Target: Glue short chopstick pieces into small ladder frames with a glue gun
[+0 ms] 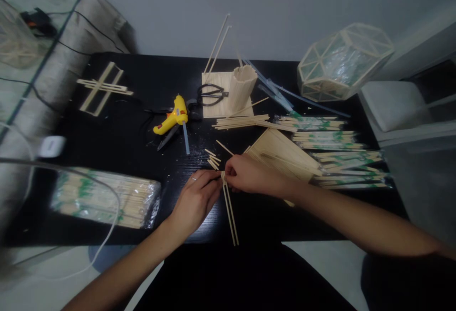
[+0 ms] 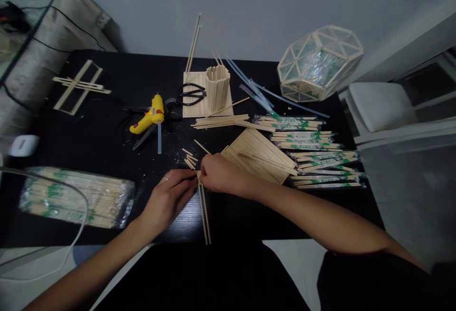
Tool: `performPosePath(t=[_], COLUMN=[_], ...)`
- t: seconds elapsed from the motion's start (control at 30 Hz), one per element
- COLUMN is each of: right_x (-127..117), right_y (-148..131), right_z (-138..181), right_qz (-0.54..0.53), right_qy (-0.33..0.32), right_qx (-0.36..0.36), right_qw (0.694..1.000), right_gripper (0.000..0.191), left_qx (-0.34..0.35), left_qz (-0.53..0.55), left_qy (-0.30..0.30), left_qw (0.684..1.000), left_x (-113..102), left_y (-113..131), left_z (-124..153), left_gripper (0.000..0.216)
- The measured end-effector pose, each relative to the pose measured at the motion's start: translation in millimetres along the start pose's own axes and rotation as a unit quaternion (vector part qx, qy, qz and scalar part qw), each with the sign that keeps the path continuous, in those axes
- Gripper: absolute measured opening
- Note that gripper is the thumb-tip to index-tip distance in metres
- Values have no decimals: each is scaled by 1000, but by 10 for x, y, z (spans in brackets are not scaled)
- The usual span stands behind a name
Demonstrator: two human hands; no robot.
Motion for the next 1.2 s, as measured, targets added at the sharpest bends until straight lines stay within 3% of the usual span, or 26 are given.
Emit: performPosePath(t=[1.2], right_x=[7], right_y=[13], right_z=[-13], right_qz=[33], right_qy=[1], right_qx=[-3], right_qw=[999], right_gripper=[14], left_qx=[4], left_qz=[-4], left_qy=[6], left_qw=[1000], left_x=[-13], left_y=[38], left_z=[-22], left_gripper=[13])
Point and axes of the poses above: each hand's wrist, its own z-axis away from the middle knuckle, its own x-axis out of the palm, y = z × x, the point moved 5 cm from there along -z, towards the middle knuckle, and after that the axes turned 8 degrees about -x, right-handed, at the moved point
